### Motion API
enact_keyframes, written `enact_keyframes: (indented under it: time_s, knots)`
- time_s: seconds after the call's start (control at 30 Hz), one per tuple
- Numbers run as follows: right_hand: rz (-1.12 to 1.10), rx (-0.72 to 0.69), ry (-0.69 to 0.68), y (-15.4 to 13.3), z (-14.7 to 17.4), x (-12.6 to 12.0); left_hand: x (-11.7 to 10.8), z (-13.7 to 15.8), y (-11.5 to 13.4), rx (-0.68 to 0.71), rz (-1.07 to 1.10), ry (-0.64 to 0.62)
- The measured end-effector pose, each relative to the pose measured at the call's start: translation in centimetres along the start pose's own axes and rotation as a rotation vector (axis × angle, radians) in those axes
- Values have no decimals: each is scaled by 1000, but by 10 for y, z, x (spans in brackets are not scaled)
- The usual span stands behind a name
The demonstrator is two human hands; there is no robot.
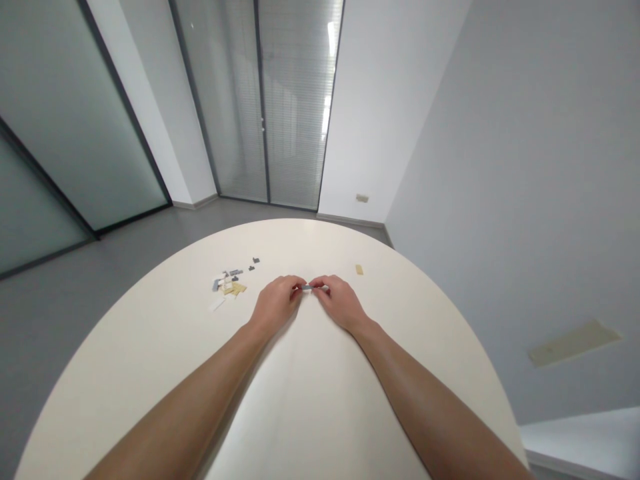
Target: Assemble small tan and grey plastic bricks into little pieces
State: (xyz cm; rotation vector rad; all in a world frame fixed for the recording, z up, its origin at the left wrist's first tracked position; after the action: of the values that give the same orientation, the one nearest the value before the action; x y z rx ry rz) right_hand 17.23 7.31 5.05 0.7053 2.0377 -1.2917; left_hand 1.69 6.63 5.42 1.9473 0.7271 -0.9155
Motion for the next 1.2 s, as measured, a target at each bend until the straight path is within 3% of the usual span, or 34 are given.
enact_keyframes:
  time_s: [1.2]
  knots:
    - [-19,7,8,1,0,0,-2,1,1,-8,-9,4]
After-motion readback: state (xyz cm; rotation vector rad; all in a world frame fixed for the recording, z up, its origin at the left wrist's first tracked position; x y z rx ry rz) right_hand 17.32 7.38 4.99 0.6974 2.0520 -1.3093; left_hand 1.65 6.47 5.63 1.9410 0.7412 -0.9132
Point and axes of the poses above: each hand's wrist, its own z-axis away from the middle knuckle, its own x-axis out of the palm, y = z × x, the point moved 6 cm from there along -z, towards the middle knuckle, and after that the axes turned 6 degrees about x, right-handed, at the moved point
